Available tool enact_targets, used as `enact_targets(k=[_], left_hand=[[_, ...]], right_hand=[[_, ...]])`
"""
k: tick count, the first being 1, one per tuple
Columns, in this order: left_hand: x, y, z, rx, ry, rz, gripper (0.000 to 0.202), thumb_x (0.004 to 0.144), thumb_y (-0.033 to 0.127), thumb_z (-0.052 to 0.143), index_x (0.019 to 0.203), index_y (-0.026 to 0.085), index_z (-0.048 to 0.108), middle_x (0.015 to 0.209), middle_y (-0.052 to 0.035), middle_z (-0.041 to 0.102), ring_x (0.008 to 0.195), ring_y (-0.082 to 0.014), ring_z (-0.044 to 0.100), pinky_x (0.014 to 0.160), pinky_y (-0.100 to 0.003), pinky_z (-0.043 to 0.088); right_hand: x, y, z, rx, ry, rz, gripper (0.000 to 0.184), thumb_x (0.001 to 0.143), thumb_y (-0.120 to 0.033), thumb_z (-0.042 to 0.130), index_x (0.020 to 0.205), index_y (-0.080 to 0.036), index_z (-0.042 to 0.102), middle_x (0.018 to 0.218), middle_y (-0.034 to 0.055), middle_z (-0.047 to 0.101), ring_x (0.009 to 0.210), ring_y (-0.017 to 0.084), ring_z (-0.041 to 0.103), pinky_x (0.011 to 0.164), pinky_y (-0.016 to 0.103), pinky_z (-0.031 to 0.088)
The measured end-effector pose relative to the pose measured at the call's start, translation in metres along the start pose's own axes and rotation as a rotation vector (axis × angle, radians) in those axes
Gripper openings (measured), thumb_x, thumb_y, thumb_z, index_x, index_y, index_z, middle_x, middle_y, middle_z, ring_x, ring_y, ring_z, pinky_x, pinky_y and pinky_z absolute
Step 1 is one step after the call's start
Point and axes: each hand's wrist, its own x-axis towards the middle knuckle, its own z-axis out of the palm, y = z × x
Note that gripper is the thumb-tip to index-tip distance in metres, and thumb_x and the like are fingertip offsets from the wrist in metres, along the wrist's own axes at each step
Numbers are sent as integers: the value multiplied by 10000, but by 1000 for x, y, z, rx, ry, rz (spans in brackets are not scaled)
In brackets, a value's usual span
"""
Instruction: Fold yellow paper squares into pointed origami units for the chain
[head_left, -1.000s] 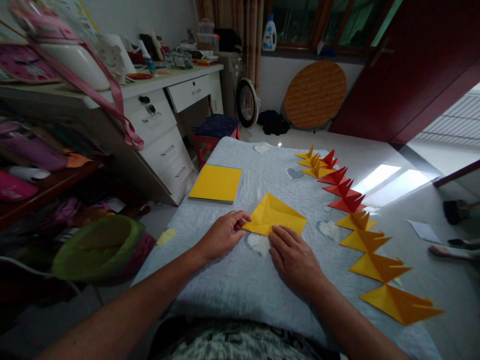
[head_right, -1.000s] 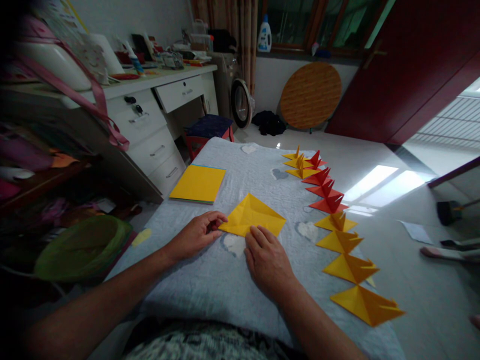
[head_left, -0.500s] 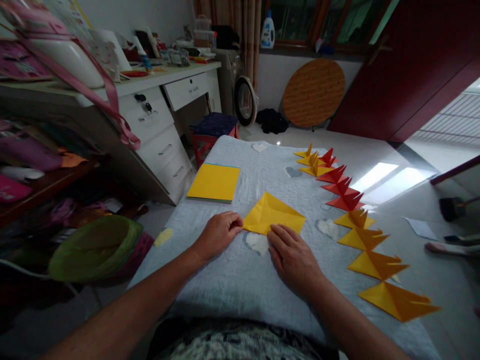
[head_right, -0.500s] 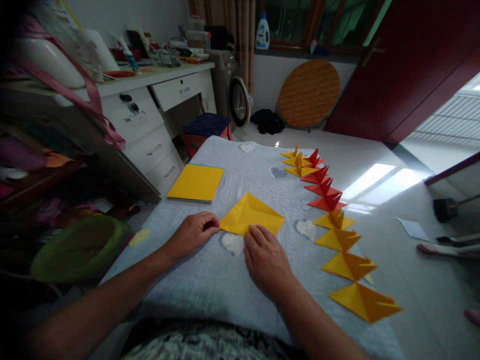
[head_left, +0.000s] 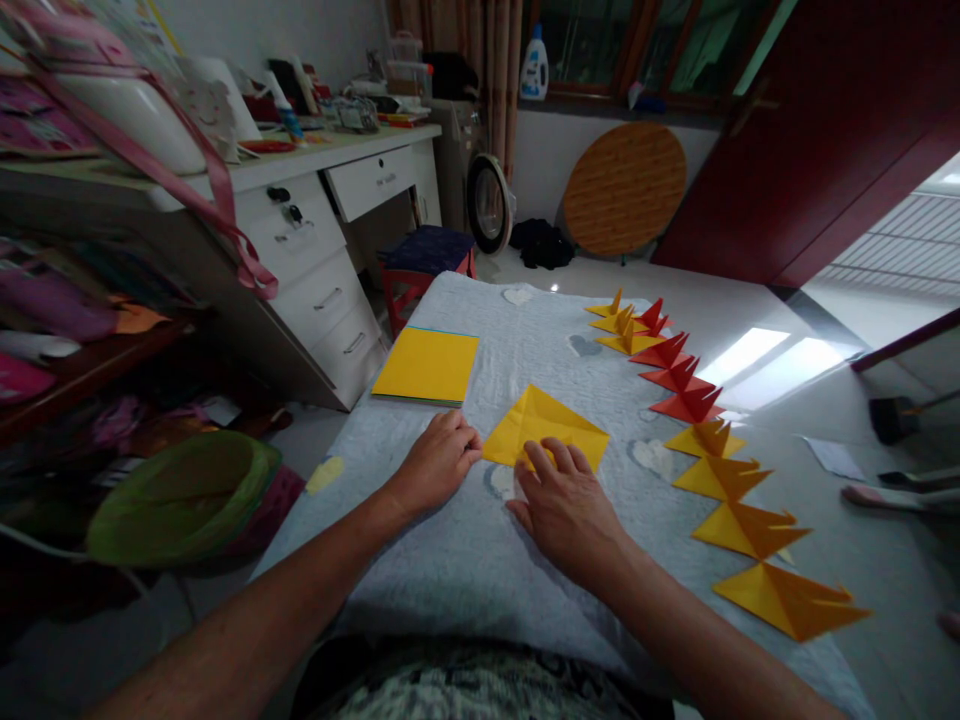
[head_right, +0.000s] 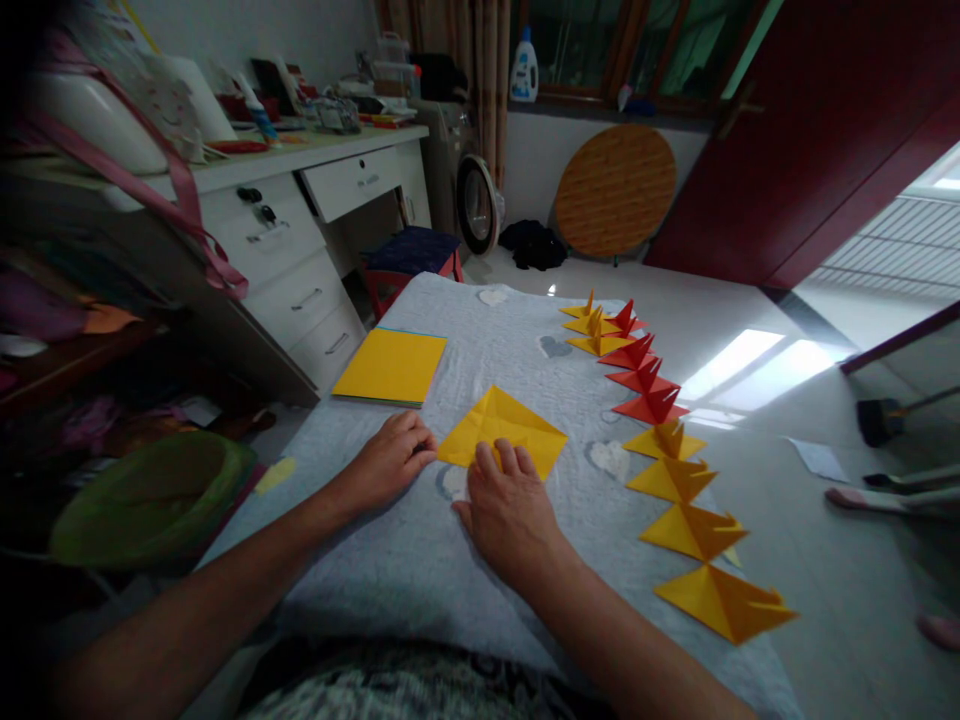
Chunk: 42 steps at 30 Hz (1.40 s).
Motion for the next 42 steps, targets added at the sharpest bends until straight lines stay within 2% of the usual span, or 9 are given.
enact_targets(k=[2,6,11,18,24,28,33,37,42], left_hand=[[1,0,0,14,0,2,117,893,168,582,802,164,656,899,-58,595,935,-224,558,880,-372,467],[2,0,1,42,-3,17,141,904,171,553,792,170,639,893,-54,581,926,-222,547,884,-373,462],[2,-1,4,115,-24,-7,143,909,170,539,787,173,614,897,-58,562,941,-235,534,889,-380,452],[0,3,7,213,-18,-69,158,942,184,484,823,172,587,948,-81,563,959,-251,525,899,-399,453],[-5,-5,5,147,105,-74,145,907,106,456,884,157,590,962,-99,600,956,-264,546,900,-433,479],[-16,-3,5,71,168,89,214,911,78,435,1007,157,609,1036,-93,653,1023,-247,589,957,-437,495],[-34,6,16,98,30,426,357,961,141,452,1308,169,533,1324,-108,632,1230,-219,584,1085,-414,469],[-42,7,26,225,35,464,446,979,194,461,1420,129,444,1411,-150,585,1301,-243,558,1097,-425,469],[-44,11,30,333,15,407,468,992,315,494,1426,141,461,1410,-124,592,1290,-244,557,1109,-419,444]], right_hand=[[4,-4,1,58,-28,-42,269,930,-382,637,1112,-185,661,1137,114,626,1043,289,545,901,429,479],[9,-6,7,108,-51,-107,424,956,-436,588,1330,-241,546,1096,78,627,968,267,539,838,406,463],[11,-5,10,99,-77,-77,477,957,-536,545,1348,-264,538,1126,89,621,994,281,523,831,414,425],[10,-8,9,119,-103,-38,492,975,-529,513,1375,-243,524,1181,104,615,1042,294,516,857,435,404],[10,-8,11,107,-79,-40,483,965,-531,536,1352,-243,540,1185,101,618,1042,295,519,851,430,403],[10,-9,11,103,-66,-41,482,964,-527,541,1350,-238,541,1175,97,623,1035,294,523,844,435,410],[7,-11,11,116,-54,-34,435,959,-541,543,1204,-190,618,1124,97,638,1013,282,536,858,435,437],[0,-9,11,136,-47,-43,441,972,-521,531,1218,-166,621,1146,101,647,1036,274,557,908,429,468],[-16,0,13,180,-24,-49,578,936,-476,610,1373,-104,537,1337,141,604,1196,296,542,1055,446,455]])
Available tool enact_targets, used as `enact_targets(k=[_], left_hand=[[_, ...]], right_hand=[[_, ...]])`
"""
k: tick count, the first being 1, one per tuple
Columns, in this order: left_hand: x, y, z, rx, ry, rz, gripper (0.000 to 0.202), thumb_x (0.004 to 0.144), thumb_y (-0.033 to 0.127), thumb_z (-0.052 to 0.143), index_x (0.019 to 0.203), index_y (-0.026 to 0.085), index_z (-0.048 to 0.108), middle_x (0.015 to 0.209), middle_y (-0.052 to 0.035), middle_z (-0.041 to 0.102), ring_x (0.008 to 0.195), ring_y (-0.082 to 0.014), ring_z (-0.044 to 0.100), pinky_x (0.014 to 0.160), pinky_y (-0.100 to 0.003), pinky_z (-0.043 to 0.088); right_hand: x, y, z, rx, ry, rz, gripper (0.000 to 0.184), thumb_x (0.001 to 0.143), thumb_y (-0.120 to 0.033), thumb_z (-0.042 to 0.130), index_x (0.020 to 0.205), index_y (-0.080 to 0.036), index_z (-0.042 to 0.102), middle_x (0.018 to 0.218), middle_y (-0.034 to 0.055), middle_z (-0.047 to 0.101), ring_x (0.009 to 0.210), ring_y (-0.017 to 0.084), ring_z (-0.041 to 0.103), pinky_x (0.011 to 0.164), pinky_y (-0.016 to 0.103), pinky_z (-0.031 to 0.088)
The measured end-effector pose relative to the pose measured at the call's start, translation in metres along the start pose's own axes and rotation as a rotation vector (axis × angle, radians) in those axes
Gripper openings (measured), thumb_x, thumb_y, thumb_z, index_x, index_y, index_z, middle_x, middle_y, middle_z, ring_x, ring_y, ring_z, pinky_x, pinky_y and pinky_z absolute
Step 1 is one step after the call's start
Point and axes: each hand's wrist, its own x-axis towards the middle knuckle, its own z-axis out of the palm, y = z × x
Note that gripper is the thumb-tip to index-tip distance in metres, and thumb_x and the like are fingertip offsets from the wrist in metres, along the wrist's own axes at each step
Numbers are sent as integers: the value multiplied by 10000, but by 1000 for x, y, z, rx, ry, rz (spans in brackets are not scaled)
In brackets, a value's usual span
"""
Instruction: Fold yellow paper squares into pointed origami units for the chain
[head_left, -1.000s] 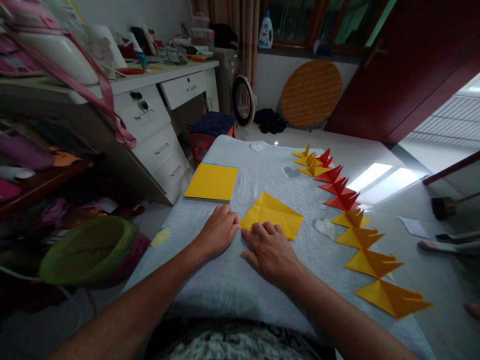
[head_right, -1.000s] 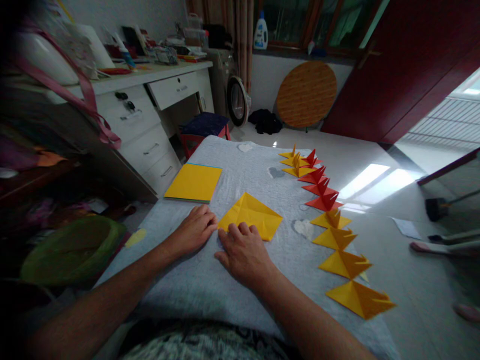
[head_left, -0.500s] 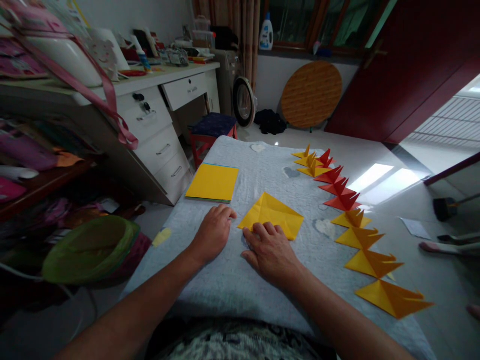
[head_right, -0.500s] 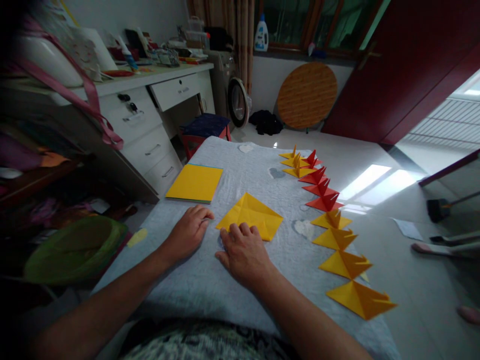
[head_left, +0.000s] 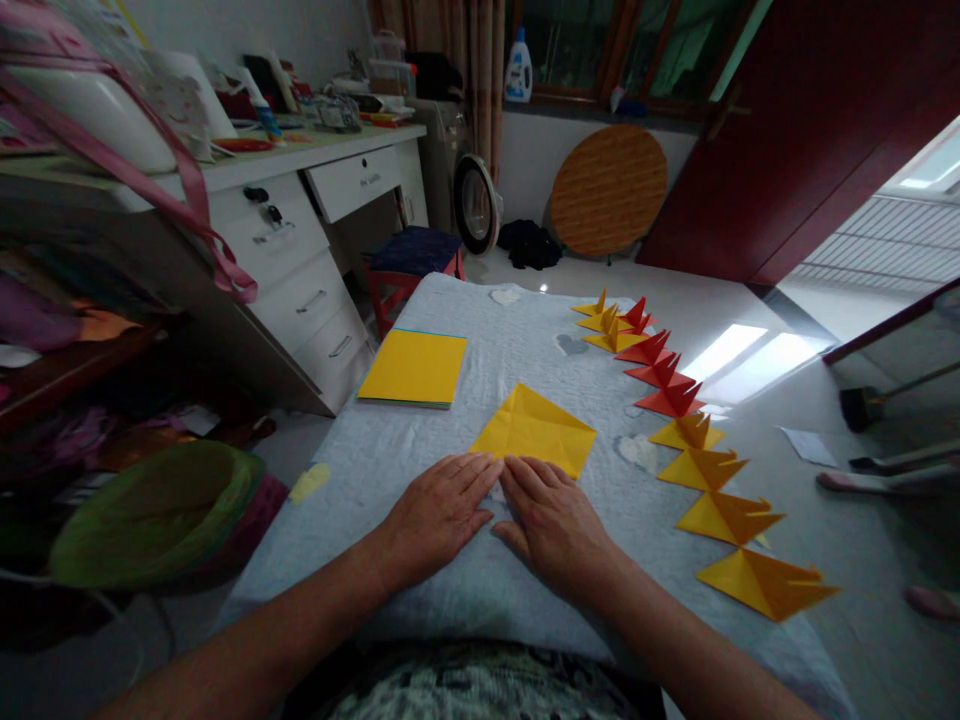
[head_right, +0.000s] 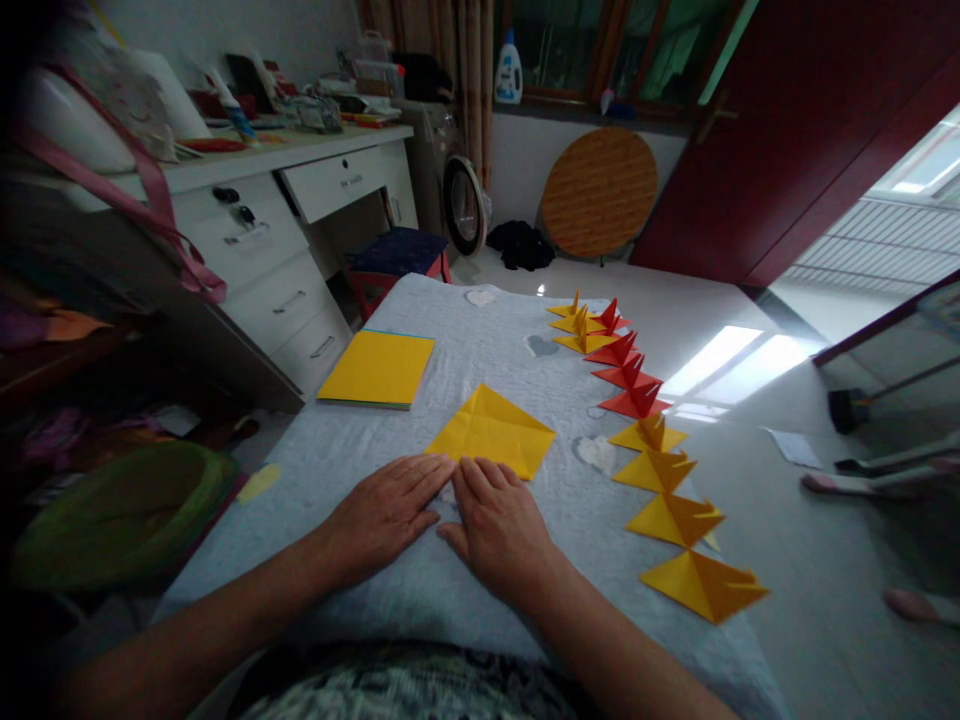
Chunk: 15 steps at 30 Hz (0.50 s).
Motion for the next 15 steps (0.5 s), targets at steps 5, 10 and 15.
enact_targets(k=[5,10,15], left_hand=[[8,11,-3,58,-44,-73,575,946,488,569,1423,175,497,1361,-121,608,1258,-289,548,1101,-463,416],[9,14,-3,51,-73,-111,593,922,541,588,1406,206,520,1335,-102,605,1237,-286,534,1101,-457,393],[6,13,1,82,-58,-109,620,912,541,611,1404,177,512,1344,-115,592,1228,-291,525,1095,-455,385]], right_hand=[[-16,7,2,6,29,37,597,949,-438,592,1427,-92,505,1440,178,554,1331,316,498,1131,478,422],[-34,14,5,-13,44,93,595,917,-374,636,1422,-83,518,1465,199,532,1365,338,482,1132,505,432],[-51,20,4,-67,49,153,573,907,-343,643,1402,-73,539,1456,204,540,1345,343,505,1117,506,449]])
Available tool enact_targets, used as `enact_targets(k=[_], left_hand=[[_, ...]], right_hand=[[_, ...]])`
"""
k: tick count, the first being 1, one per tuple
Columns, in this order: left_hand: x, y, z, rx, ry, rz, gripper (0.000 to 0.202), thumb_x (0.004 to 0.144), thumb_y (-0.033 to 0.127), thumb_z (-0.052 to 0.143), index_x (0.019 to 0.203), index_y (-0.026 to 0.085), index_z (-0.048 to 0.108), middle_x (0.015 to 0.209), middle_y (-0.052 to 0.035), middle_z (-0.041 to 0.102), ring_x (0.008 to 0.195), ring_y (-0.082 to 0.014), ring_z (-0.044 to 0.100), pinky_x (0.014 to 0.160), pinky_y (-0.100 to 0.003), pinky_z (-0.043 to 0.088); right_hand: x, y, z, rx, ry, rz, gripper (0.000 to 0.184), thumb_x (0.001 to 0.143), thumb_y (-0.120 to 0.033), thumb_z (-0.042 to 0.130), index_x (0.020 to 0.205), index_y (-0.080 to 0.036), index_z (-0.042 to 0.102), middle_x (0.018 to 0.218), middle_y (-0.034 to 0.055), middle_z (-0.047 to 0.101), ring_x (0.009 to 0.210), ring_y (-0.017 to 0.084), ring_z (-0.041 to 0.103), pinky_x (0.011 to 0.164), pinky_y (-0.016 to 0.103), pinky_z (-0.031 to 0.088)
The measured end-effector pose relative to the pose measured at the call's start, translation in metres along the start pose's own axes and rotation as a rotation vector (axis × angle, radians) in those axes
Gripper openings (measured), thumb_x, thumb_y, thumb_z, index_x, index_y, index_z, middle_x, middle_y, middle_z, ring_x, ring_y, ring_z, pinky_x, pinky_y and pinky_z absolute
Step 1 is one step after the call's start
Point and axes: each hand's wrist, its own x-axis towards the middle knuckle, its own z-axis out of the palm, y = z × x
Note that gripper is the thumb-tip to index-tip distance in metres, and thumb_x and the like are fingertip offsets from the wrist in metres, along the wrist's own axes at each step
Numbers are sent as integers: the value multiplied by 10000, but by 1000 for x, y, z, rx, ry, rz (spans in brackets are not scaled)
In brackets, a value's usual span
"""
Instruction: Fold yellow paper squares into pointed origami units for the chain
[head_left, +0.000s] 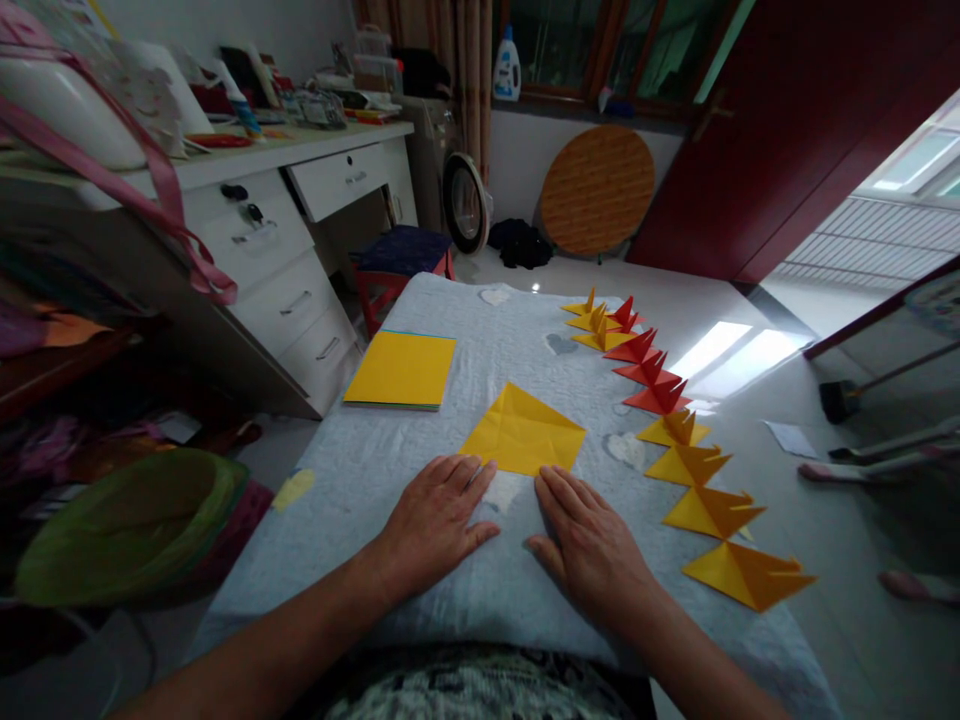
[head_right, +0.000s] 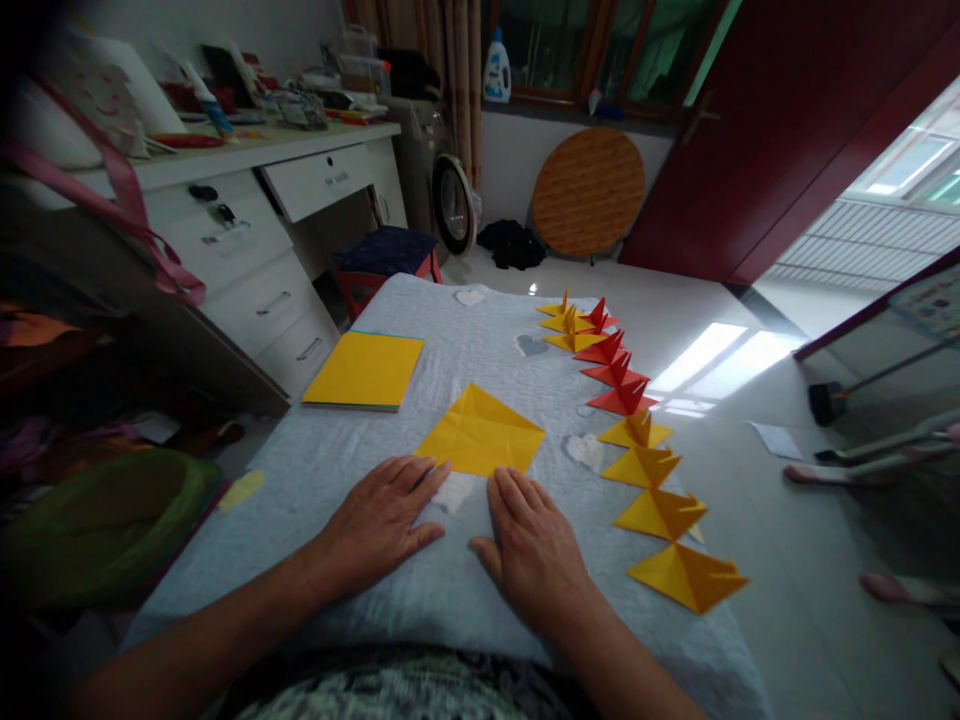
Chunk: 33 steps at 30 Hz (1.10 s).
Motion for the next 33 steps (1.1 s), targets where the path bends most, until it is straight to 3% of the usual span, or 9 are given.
enact_targets(k=[12,16,19,21,22,25,28,31,33], left_hand=[[-2,0,5,14,37,6,613,906,524,621,1397,174,509,1346,-119,594,1222,-297,530,1091,-455,382],[-2,0,6,3,32,6,618,900,516,634,1400,177,506,1349,-120,589,1229,-299,522,1094,-456,378],[-1,1,6,-20,30,2,613,898,500,641,1401,177,504,1345,-124,587,1228,-305,519,1092,-470,379],[1,1,3,-34,21,5,610,894,488,649,1395,168,510,1339,-131,590,1222,-314,518,1088,-487,383],[2,0,0,-45,12,8,600,894,479,651,1387,165,517,1328,-133,595,1214,-317,521,1083,-493,389],[9,-3,-9,-111,-27,-1,528,898,424,655,1351,174,547,1260,-119,623,1161,-306,544,1045,-487,431],[19,-8,-14,-185,-21,-36,501,892,339,662,1348,173,537,1264,-118,617,1158,-296,542,1037,-474,451],[30,-14,-14,-230,56,-43,544,863,263,675,1371,171,505,1351,-132,568,1253,-306,489,1098,-496,411],[35,-18,-12,-255,90,-47,523,839,236,684,1335,172,531,1352,-134,561,1270,-311,475,1109,-511,401]], right_hand=[[-14,5,-6,-89,64,40,482,919,-375,652,1321,-115,597,1350,159,637,1250,323,568,1134,534,373],[-14,-1,-9,-160,80,33,428,897,-363,684,1251,-126,633,1293,165,663,1136,322,610,1120,533,356],[-8,-1,-19,-178,50,33,319,906,-332,666,1162,-141,668,1120,143,722,975,301,645,1056,534,400],[-1,3,-28,-126,11,87,220,935,-309,614,1089,-171,686,900,96,728,865,281,643,942,498,467],[5,6,-31,-97,19,128,204,949,-299,582,1075,-174,684,909,102,721,879,284,640,902,480,482],[23,16,-33,-7,136,255,262,953,-286,542,1151,-141,636,1026,141,700,963,297,624,899,459,488],[39,24,-21,103,208,341,458,883,-276,619,1297,-98,536,1061,152,688,1002,310,612,927,470,483],[49,29,-4,266,227,385,593,805,-217,649,1364,-123,475,1033,107,696,979,283,625,904,436,502],[52,31,2,389,200,376,572,784,-169,611,1343,-129,497,969,77,693,885,239,640,815,375,525]])
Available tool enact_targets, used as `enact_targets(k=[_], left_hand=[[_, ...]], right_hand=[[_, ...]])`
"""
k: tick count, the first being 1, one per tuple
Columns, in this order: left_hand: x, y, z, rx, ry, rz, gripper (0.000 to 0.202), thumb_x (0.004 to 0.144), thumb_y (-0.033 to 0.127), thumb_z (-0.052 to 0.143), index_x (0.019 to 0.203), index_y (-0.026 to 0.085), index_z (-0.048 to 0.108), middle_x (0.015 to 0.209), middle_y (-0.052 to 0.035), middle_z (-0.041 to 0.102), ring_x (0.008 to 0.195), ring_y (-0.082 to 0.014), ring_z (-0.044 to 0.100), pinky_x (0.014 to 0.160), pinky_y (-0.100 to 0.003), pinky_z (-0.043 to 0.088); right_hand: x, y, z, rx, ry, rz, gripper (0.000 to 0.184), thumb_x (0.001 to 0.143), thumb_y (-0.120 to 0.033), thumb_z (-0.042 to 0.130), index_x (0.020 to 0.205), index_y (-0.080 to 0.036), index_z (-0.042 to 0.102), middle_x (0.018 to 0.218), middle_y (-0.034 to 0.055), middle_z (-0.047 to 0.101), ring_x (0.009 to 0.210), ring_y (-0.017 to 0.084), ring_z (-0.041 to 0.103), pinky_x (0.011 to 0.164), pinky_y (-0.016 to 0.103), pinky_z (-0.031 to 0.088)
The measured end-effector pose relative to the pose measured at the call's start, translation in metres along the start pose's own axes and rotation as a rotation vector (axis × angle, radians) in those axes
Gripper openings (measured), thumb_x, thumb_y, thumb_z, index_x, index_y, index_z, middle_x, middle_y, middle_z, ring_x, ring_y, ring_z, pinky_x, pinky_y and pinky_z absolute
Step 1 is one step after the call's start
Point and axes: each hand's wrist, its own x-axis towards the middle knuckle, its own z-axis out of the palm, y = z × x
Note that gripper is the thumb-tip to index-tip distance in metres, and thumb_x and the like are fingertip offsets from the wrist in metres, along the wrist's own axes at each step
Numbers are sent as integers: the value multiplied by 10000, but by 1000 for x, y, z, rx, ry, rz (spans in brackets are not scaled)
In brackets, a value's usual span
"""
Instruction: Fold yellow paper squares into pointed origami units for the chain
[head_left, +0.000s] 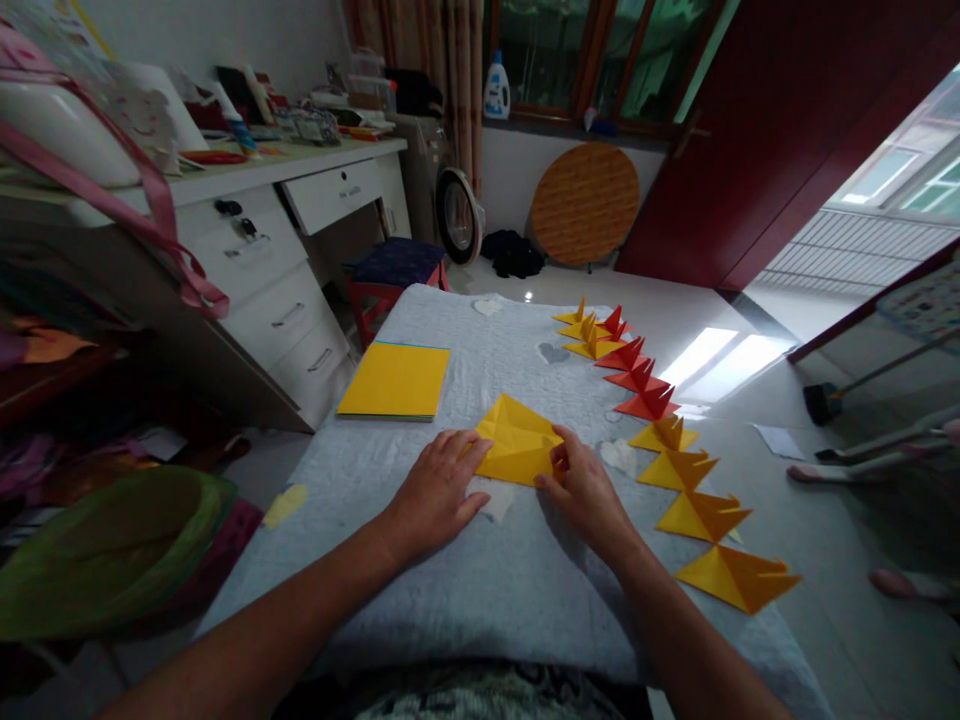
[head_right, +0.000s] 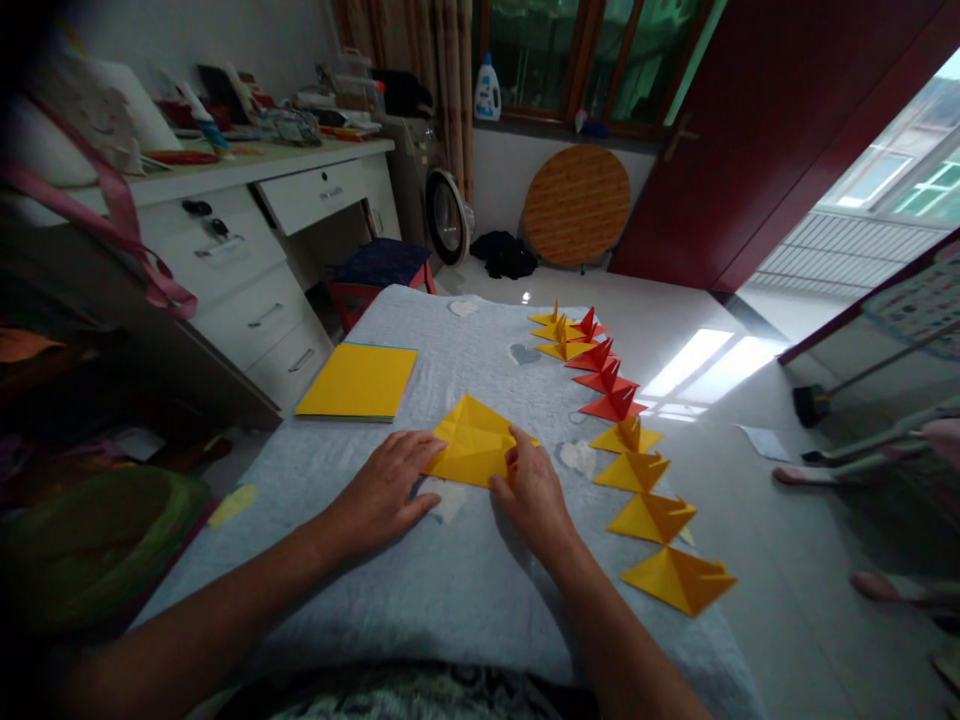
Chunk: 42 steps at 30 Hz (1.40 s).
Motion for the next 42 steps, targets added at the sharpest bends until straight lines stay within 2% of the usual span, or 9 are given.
enact_targets(k=[3,6,9,11,20,24,30,35,42], left_hand=[[5,-5,2,-48,12,-6,381,815,228,698,1184,174,622,1289,-126,581,1234,-311,490,1077,-517,430],[5,-9,2,-83,66,10,207,812,204,697,1015,180,660,1248,-117,592,1213,-306,500,1055,-520,442],[4,-12,0,-88,171,48,72,820,128,655,864,184,647,1184,-101,620,1175,-284,522,1039,-500,449],[3,-12,-3,-88,248,91,113,821,78,609,813,189,630,1111,-85,647,1131,-259,547,1013,-465,466],[-14,7,-15,86,424,502,147,903,110,573,879,231,654,896,-5,718,976,-182,621,1053,-408,428],[-11,13,-10,146,338,548,112,938,143,579,875,214,637,840,2,691,927,-175,614,1017,-367,457],[-6,15,2,108,51,465,159,953,150,510,829,186,602,861,-53,658,861,-200,619,856,-346,537],[-9,14,5,-98,-6,313,148,890,95,474,933,186,582,970,-73,674,883,-194,655,797,-306,550],[-9,7,9,-282,16,148,78,858,127,536,895,191,560,886,-46,669,826,-191,643,750,-295,509]], right_hand=[[0,2,0,88,-23,-59,317,781,-128,533,1076,-177,638,860,45,674,797,205,626,734,325,512],[-2,0,-8,120,29,-174,178,758,-94,494,809,-215,616,824,40,663,832,214,602,775,341,493],[-4,-2,-14,141,91,-242,196,732,-67,475,774,-225,583,854,52,670,876,231,595,823,370,486],[-5,-4,-15,135,123,-250,210,721,-57,467,776,-228,576,901,65,681,910,238,605,851,383,490],[-6,-2,-6,270,132,-257,207,733,-76,458,837,-238,532,1175,105,684,1094,241,656,957,425,518],[-6,1,-4,216,9,-295,321,773,-83,481,1060,-218,535,1378,138,563,1273,229,562,1055,431,469],[-8,12,-5,13,-26,-276,425,811,-152,592,1229,-186,527,1451,174,481,1385,295,423,1132,538,367],[-9,11,-9,-63,-36,-291,361,829,-130,615,1179,-221,630,1463,140,474,1397,313,385,1112,575,371],[-6,16,-5,-28,-30,-318,135,848,-132,672,894,-238,742,1272,105,607,1270,311,483,1061,552,420]])
